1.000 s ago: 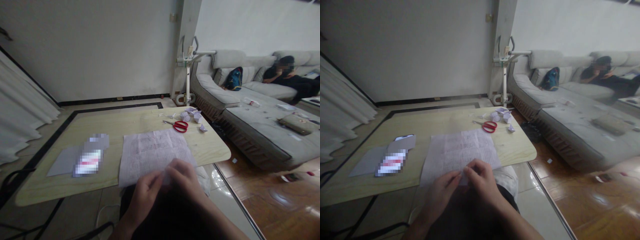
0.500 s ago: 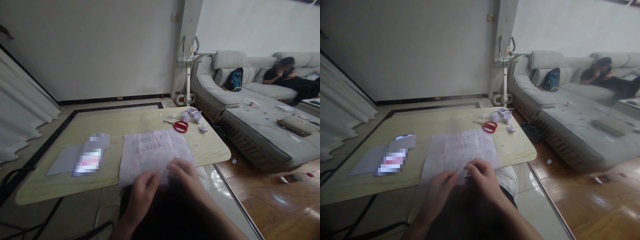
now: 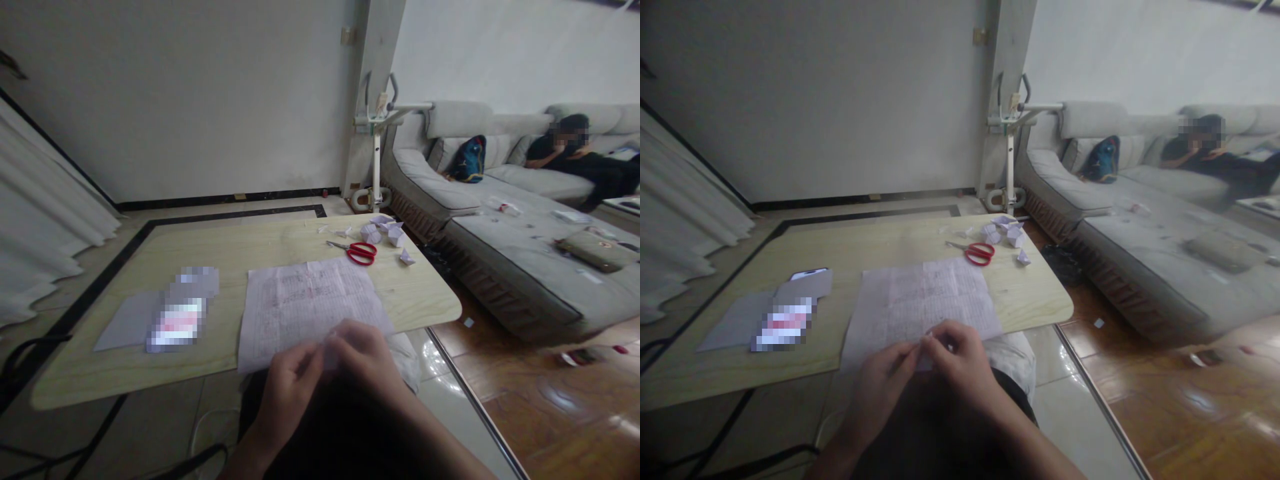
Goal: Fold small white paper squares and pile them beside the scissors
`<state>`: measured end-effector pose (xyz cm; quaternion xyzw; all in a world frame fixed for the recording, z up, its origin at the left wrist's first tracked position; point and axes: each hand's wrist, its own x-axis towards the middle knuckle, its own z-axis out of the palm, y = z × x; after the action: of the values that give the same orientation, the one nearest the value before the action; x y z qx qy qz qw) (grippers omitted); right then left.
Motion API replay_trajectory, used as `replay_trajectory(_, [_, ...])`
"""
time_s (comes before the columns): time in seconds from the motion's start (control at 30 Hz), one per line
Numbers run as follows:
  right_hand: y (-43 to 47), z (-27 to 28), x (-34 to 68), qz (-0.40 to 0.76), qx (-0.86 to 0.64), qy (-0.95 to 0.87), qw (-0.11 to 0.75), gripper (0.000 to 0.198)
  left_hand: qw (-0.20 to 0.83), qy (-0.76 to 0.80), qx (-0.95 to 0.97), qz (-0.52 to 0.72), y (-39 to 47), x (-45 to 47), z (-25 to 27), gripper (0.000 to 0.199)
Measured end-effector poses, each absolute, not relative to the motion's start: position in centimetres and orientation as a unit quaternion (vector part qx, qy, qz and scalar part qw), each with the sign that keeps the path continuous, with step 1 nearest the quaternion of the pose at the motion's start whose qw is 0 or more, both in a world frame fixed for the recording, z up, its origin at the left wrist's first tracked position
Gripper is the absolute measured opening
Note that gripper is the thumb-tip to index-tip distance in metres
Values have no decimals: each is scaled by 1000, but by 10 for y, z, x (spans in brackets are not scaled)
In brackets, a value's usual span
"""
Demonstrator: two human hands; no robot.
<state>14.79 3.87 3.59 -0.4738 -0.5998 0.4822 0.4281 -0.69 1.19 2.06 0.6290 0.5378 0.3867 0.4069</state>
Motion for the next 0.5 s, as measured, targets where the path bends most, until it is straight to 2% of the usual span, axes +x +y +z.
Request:
replay_trajectory(0.23, [38, 39, 150, 532, -453, -571, 431, 20, 348, 524, 685, 367, 11, -8, 21, 34])
replay_trajectory(0.5, [34, 41, 149, 528, -430, -592, 431, 23, 352, 501, 696, 376, 12, -10, 22, 40])
